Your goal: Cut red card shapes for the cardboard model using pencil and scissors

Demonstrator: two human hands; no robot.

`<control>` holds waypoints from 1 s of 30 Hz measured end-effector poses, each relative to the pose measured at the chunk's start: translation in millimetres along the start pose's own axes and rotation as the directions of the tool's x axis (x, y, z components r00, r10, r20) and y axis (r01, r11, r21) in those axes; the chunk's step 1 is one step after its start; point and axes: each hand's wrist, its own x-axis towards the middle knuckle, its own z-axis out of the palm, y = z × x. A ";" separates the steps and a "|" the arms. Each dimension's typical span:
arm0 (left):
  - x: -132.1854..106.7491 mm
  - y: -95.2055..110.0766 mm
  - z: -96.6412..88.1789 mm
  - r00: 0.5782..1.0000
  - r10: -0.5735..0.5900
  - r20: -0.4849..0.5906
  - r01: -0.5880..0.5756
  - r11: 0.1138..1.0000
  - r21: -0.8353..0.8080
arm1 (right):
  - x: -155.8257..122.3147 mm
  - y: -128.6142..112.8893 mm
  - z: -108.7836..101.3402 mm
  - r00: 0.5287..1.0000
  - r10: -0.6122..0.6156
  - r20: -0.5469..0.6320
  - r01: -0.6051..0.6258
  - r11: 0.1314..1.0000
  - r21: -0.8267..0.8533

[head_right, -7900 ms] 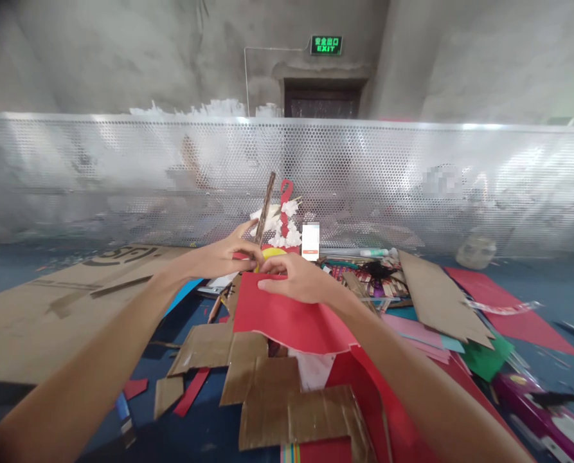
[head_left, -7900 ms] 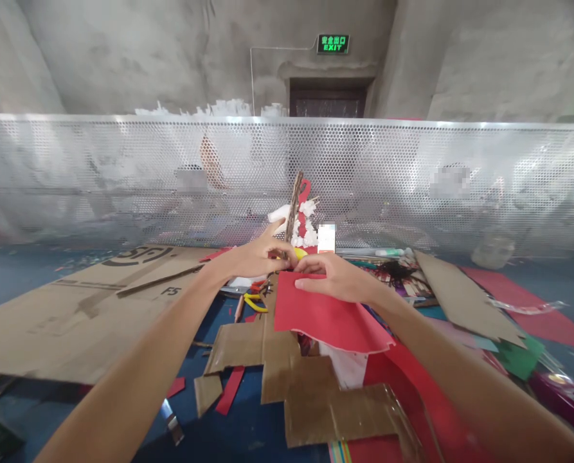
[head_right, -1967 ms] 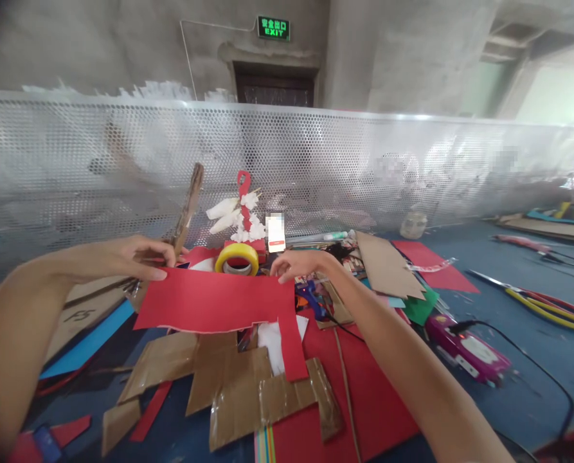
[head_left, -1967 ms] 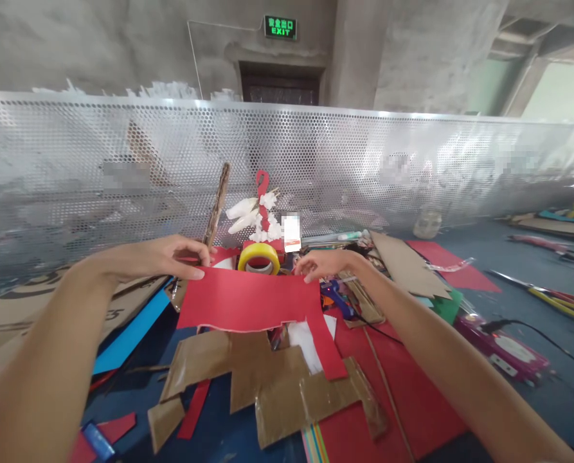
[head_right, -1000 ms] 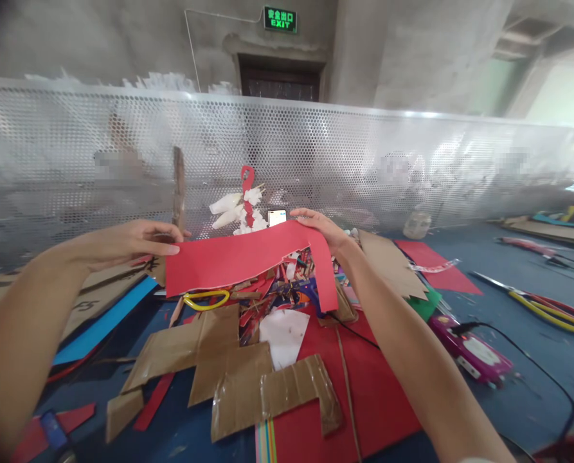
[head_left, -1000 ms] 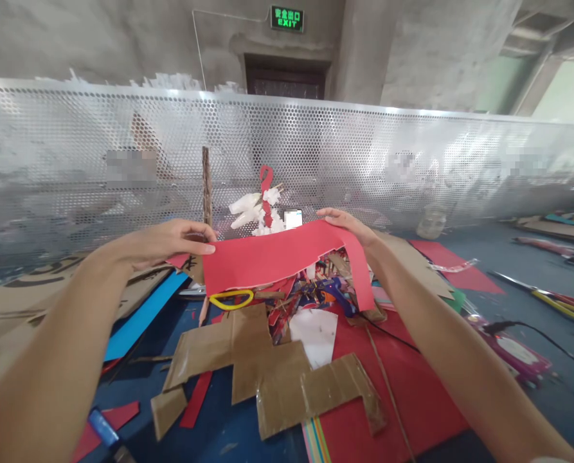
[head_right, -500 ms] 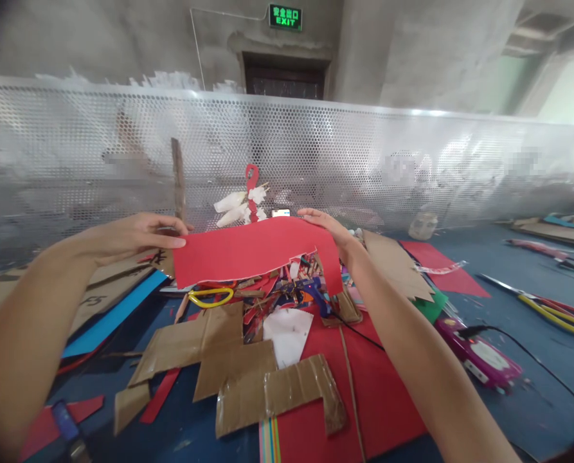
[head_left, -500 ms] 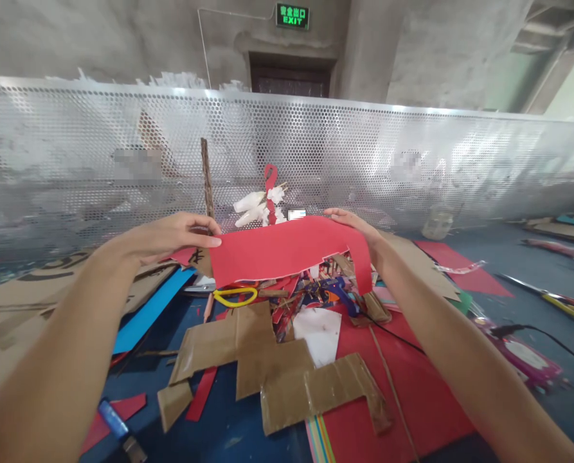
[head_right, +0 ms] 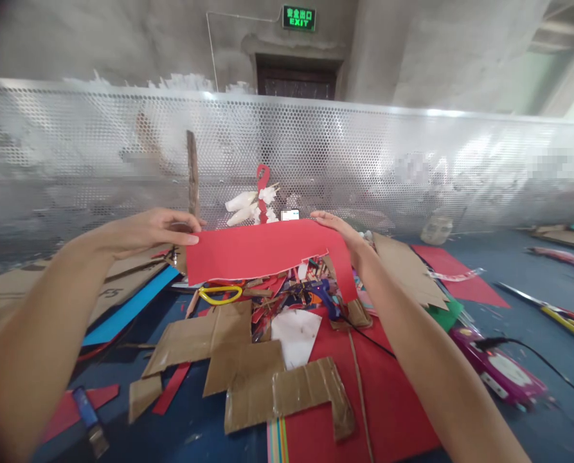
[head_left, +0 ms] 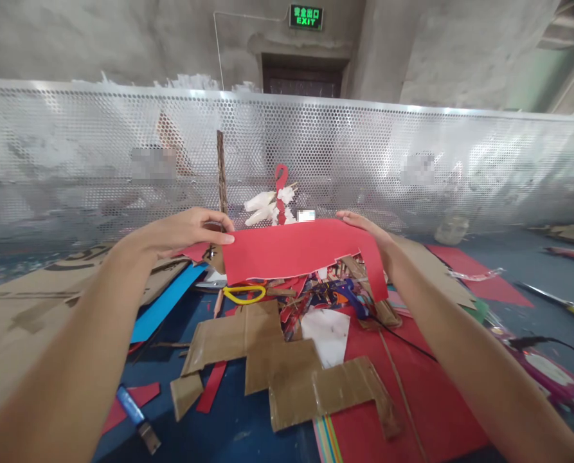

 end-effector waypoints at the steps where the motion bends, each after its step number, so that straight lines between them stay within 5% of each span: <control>1: -0.2 0.6 -0.3 1.000 -0.001 0.009 0.001 1.000 -0.013 | 2.0 1.8 -1.6 1.000 0.010 0.011 -0.010 1.000 0.013; 4: -1.7 5.7 -1.0 1.000 -0.010 0.027 0.011 0.999 -0.035 | 13.9 7.7 -7.2 0.999 0.036 0.034 -0.035 0.999 -0.018; 7: -3.7 14.0 -0.4 0.999 -0.006 0.043 0.006 1.000 0.000 | 20.9 3.2 -0.4 0.993 -0.088 -0.080 0.062 0.956 -0.286; 9: -4.1 18.1 1.0 0.997 -0.004 0.075 0.004 1.000 -0.004 | 12.9 -11.5 18.9 0.915 -0.380 -0.136 0.252 0.801 -0.544; 12: -3.1 19.4 4.0 0.996 -0.002 0.095 0.005 1.000 -0.030 | -20.1 -41.8 68.6 0.803 -0.589 0.092 0.483 0.552 -0.680; 14: -2.3 18.4 5.9 0.995 0.014 0.094 -0.009 0.999 -0.048 | -46.7 -53.3 107.5 0.778 -0.543 0.316 0.587 0.450 -0.673; 17: -1.8 17.4 8.1 0.994 0.044 0.101 -0.037 0.997 -0.071 | -73.4 -39.4 159.4 0.667 -0.209 0.715 0.744 0.239 -0.624; 19: -1.5 17.2 9.7 0.992 0.051 0.116 -0.041 0.995 -0.085 | -77.4 -12.4 186.5 0.548 -0.065 0.834 0.837 0.042 -0.546; 21: -0.8 17.1 11.4 0.991 0.054 0.126 -0.042 0.994 -0.101 | -72.8 19.4 209.6 0.484 -0.014 0.875 0.869 -0.112 -0.482; 24: 0.6 16.5 14.1 0.989 0.067 0.130 -0.053 0.993 -0.105 | -59.6 60.7 241.9 0.480 -0.005 0.877 0.853 -0.229 -0.468; 27: 1.8 15.3 16.0 0.987 0.072 0.141 -0.055 0.991 -0.121 | -48.8 88.3 270.9 0.599 0.036 0.800 0.779 -0.260 -0.571; 30: 2.3 13.8 16.8 0.986 0.073 0.147 -0.052 0.989 -0.142 | -42.5 105.1 289.8 0.653 0.025 0.757 0.732 -0.278 -0.622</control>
